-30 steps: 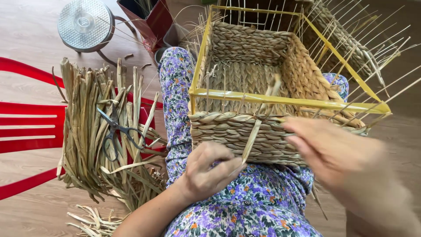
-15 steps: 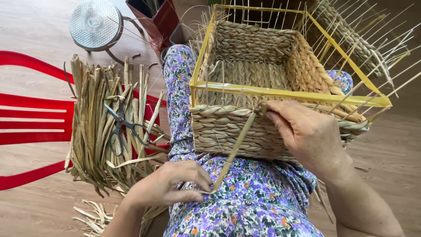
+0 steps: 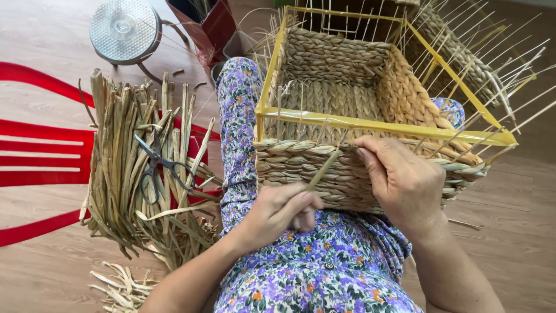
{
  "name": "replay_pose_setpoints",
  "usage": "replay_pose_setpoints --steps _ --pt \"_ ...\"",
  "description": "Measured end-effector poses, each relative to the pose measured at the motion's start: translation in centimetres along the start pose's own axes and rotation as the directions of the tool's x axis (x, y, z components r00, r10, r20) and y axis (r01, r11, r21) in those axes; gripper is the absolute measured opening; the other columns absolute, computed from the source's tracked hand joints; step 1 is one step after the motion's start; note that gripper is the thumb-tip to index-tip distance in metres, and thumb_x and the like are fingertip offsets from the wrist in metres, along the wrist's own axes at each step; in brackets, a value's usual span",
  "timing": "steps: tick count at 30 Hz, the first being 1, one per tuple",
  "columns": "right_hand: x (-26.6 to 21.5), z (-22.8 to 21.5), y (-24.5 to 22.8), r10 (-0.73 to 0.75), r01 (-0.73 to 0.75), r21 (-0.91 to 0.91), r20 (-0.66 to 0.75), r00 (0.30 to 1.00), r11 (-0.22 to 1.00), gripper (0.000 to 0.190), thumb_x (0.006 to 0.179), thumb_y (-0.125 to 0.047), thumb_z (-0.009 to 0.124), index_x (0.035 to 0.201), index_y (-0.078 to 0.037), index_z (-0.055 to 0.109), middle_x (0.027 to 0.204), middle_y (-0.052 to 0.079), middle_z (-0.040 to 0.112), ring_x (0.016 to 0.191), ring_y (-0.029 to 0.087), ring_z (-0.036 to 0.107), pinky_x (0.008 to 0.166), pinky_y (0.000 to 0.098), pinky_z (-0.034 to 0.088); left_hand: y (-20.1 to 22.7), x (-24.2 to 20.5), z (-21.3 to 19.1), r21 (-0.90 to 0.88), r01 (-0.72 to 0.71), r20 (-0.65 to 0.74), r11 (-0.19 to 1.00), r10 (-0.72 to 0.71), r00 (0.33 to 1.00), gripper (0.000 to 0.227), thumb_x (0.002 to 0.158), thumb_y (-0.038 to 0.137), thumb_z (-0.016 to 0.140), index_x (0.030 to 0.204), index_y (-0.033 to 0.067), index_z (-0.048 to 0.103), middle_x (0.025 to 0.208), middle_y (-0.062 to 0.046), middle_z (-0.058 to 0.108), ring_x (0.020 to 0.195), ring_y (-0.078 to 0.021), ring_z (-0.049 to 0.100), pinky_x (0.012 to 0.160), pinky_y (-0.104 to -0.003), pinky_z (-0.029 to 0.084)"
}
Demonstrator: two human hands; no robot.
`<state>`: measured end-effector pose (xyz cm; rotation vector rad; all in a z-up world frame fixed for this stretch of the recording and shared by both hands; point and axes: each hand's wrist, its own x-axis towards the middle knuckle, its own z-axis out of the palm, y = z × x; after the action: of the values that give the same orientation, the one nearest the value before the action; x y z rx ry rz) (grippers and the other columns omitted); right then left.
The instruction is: The person trims the vertical reeds of a basket with shears and then weaves long, flat strips of dried plant material around a yellow frame by hand. They continue weaving the strips through the vertical reeds to build the sides of the basket.
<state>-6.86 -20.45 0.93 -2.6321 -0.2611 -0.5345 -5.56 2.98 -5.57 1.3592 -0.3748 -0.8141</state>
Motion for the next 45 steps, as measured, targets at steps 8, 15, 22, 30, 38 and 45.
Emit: replay_pose_setpoints --steps 8,15,22,30,38,45 --pt "-0.7 1.0 -0.7 -0.040 0.041 0.035 -0.030 0.999 0.999 0.009 0.100 -0.010 0.074 0.108 -0.007 0.074 0.102 0.008 0.076 0.083 0.023 0.074 0.068 0.0327 0.055 -3.1 -5.3 -0.7 0.202 -0.093 -0.169 0.975 0.129 0.977 0.025 0.108 0.014 0.051 0.100 0.0004 0.070 0.067 -0.003 0.070 0.060 -0.0082 0.068 0.057 -0.024 0.055" --pt "-1.7 1.8 -0.2 -0.051 0.055 0.054 -0.075 0.996 0.997 0.011 0.099 -0.010 0.076 0.109 -0.008 0.075 0.101 0.009 0.077 0.080 0.020 0.073 0.066 0.0322 0.055 -3.1 -6.5 -0.8 0.465 -0.253 -0.156 0.849 0.360 0.920 0.015 0.103 0.012 0.062 0.097 0.0018 0.071 0.072 -0.005 0.070 0.064 -0.0145 0.070 0.060 -0.027 0.056" --pt "-1.3 0.7 -3.3 -0.252 0.269 0.146 -0.126 0.959 0.952 0.030 0.086 -0.002 0.076 0.116 -0.002 0.072 0.119 0.025 0.065 0.093 0.031 0.070 0.072 0.0326 0.060 5.6 -5.2 -0.2 0.694 -0.580 0.234 0.426 0.628 0.742 0.013 0.093 0.019 0.078 0.098 0.0070 0.075 0.083 -0.004 0.067 0.070 -0.0201 0.066 0.062 -0.035 0.053" --pt "-4.6 1.0 -2.2 -0.282 0.306 0.332 -0.120 0.952 0.892 0.028 0.084 -0.010 0.082 0.111 -0.006 0.076 0.117 0.016 0.070 0.096 0.021 0.072 0.080 0.0313 0.060 8.1 1.0 -0.6 0.808 -0.521 0.176 0.274 0.731 0.659 0.034 0.100 0.020 0.072 0.131 0.0077 0.062 0.101 -0.005 0.061 0.092 -0.0228 0.067 0.081 -0.036 0.056" --pt "-2.7 -0.2 0.6 -0.081 0.348 0.566 -0.442 0.893 0.748 0.022 0.106 -0.022 0.065 0.104 0.000 0.069 0.103 0.014 0.070 0.084 0.019 0.073 0.067 0.0256 0.063 6.4 5.2 -0.8 0.911 -0.401 0.211 0.099 0.724 0.657 0.029 0.092 0.010 0.064 0.121 0.0082 0.065 0.102 -0.006 0.058 0.094 -0.0218 0.064 0.079 -0.035 0.055" --pt "4.5 -2.3 6.7 0.345 0.246 0.835 -0.447 0.825 0.493 0.024 0.116 -0.001 0.074 0.135 0.009 0.065 0.093 0.014 0.067 0.063 0.010 0.055 0.052 0.0232 0.045 5.5 5.9 -0.4 0.914 -0.388 0.159 0.115 0.780 0.605 0.021 0.091 0.009 0.065 0.112 0.0092 0.064 0.098 -0.004 0.057 0.089 -0.0206 0.063 0.078 -0.036 0.054"
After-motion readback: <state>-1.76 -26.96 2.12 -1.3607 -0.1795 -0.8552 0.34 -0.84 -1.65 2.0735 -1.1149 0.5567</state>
